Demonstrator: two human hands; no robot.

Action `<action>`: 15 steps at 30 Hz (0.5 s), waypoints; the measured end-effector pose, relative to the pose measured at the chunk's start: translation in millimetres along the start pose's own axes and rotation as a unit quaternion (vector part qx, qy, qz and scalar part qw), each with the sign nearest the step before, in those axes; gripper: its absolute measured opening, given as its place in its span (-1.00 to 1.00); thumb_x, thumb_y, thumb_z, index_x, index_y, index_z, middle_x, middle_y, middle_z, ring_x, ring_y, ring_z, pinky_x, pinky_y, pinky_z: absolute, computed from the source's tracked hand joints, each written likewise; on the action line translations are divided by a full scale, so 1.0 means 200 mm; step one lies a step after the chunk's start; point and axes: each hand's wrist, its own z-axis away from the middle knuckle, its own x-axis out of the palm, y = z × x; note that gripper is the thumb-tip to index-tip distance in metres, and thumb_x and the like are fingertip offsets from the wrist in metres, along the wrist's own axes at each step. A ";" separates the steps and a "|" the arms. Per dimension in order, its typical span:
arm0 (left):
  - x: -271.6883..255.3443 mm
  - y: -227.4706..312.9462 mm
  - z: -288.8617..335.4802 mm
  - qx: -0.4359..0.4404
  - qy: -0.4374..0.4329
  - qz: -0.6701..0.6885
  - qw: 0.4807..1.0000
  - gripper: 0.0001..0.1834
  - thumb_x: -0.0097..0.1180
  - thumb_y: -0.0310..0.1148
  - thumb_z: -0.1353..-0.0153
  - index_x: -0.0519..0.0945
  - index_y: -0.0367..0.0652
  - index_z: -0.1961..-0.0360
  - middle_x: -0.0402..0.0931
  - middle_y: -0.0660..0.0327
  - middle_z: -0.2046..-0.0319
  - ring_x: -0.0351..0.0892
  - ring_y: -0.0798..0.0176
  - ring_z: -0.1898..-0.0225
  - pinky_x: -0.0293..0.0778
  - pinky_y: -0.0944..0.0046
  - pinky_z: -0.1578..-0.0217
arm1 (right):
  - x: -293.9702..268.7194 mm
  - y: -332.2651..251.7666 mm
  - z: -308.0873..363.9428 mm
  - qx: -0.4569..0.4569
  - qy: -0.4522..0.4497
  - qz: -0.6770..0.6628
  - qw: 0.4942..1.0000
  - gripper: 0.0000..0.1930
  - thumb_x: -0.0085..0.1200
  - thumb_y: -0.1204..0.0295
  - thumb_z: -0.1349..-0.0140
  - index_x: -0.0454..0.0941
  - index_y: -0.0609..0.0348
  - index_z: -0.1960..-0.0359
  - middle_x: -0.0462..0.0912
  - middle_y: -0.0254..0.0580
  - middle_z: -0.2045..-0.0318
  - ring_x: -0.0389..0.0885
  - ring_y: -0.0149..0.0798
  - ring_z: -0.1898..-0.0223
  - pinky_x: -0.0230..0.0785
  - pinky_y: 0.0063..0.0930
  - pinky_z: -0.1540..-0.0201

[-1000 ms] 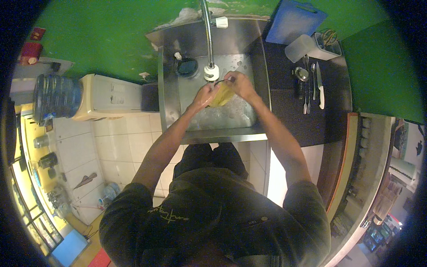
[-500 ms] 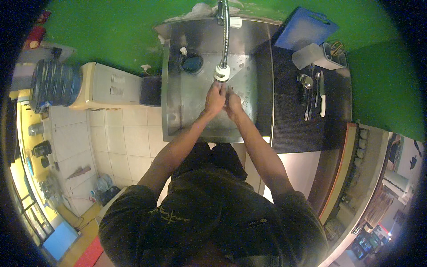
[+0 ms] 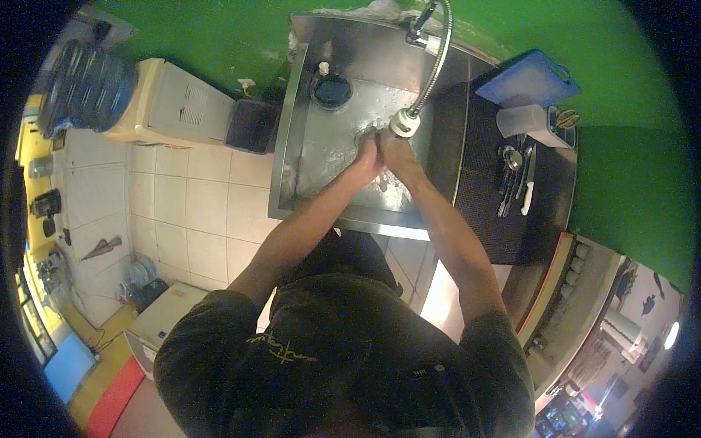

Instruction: The person scrubs a stainless steel sink with a yellow sponge under running water, rinses the sponge, and wipes the sink basin and faucet. Then the person dries their hands with a yellow cloth and mops the tiled floor with a mop.

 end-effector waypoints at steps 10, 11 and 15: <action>-0.24 -0.17 -0.64 -0.093 -0.027 -0.018 0.995 -0.68 -0.11 -0.14 -0.48 0.43 -0.18 0.30 0.41 0.15 0.43 0.46 0.10 0.41 0.52 0.03 0.30 | -0.22 -0.30 0.42 0.085 0.030 -0.039 0.995 -0.79 0.07 0.43 -0.31 0.63 0.38 0.23 0.66 0.31 0.43 0.70 0.28 0.31 0.51 0.05 0.23; -0.22 -0.17 -0.62 -0.092 -0.007 0.050 0.995 -0.65 -0.11 -0.10 -0.49 0.43 -0.19 0.29 0.42 0.14 0.41 0.48 0.11 0.38 0.53 0.02 0.28 | -0.24 -0.30 0.42 0.104 0.033 -0.028 0.994 -0.79 0.09 0.42 -0.31 0.64 0.37 0.23 0.67 0.31 0.42 0.71 0.27 0.31 0.51 0.05 0.23; -0.03 -0.14 -0.35 -0.109 0.023 0.216 0.970 -0.60 -0.17 0.00 -0.53 0.44 -0.15 0.18 0.52 0.10 0.27 0.58 0.17 0.29 0.60 0.10 0.26 | -0.20 -0.19 0.24 0.035 0.088 -0.026 0.995 -0.80 0.10 0.43 -0.28 0.66 0.34 0.22 0.69 0.27 0.38 0.71 0.26 0.27 0.53 0.04 0.19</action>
